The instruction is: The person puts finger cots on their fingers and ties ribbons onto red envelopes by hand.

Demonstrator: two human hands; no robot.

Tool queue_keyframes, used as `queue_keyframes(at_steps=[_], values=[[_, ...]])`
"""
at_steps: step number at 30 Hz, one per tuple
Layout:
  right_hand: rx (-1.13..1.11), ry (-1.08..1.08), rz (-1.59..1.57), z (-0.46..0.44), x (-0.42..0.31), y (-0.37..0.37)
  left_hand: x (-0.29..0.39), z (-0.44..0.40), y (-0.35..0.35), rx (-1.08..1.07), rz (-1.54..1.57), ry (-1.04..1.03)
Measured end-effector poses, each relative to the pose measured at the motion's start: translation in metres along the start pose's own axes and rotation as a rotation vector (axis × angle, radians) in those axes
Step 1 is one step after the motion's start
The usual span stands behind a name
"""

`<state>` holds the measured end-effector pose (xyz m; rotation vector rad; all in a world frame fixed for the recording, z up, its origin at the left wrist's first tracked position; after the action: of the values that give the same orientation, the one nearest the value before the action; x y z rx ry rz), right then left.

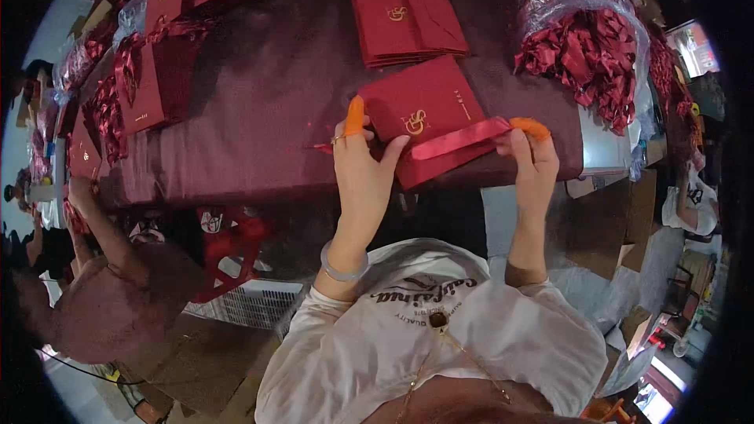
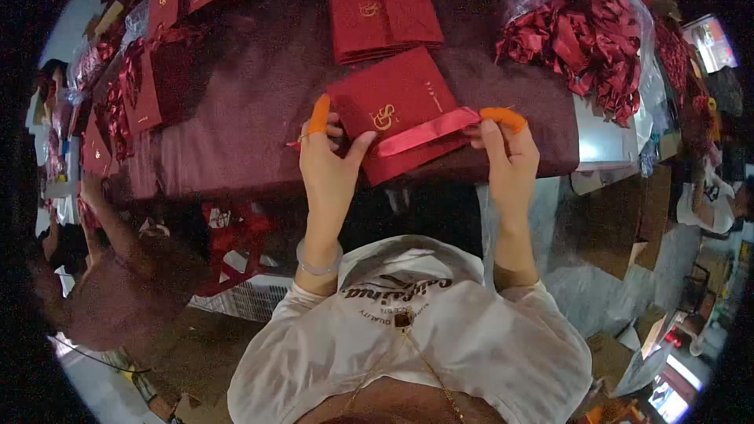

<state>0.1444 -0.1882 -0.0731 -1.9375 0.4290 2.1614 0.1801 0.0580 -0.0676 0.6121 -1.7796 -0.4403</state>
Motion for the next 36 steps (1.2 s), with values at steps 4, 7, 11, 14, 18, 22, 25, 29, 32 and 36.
queue_keyframes(at_steps=[4, 7, 11, 14, 18, 22, 25, 29, 32, 36], values=[[-0.025, 0.068, -0.702, 0.001, -0.011, -0.022, 0.001, 0.005, 0.005, 0.138, 0.032, -0.08], [-0.158, -0.023, -1.008, -0.009, -0.007, -0.036, 0.0, 0.009, 0.002, 0.129, 0.263, 0.027], [-0.01, -0.016, -0.984, -0.015, -0.013, -0.028, -0.008, 0.011, 0.004, 0.069, 0.406, 0.122], [0.029, 0.114, -0.828, -0.015, -0.02, -0.028, -0.015, 0.015, 0.002, 0.069, 0.408, 0.109], [-0.151, 0.169, -0.389, -0.011, -0.046, -0.059, -0.018, 0.013, 0.002, 0.077, 0.547, 0.162], [-0.42, 0.238, -0.08, -0.023, -0.042, -0.098, -0.029, 0.009, 0.002, 0.094, 0.791, 0.222], [-0.519, 0.598, 0.377, -0.018, -0.063, -0.12, -0.026, 0.012, 0.004, 0.11, 0.825, 0.245], [-0.531, 0.603, 0.445, -0.019, -0.062, -0.126, -0.025, 0.012, 0.008, 0.077, 0.879, 0.266], [-0.563, 0.585, 0.496, -0.019, -0.063, -0.128, -0.026, 0.012, 0.009, 0.056, 0.958, 0.319], [-0.73, 0.333, 0.383, -0.025, -0.055, -0.131, -0.027, 0.011, 0.006, 0.047, 1.035, 0.352]])
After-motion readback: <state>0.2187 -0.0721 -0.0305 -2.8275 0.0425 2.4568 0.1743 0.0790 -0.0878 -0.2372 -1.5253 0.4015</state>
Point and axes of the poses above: each hand's wrist, its own z-axis away from the middle knuckle, its own y-axis out of the back of the hand, x = y × z, the point moved 7 cm from there along -z, towards the middle knuckle, and after that the axes turned 5 degrees about -y, right-handed, at the moved point
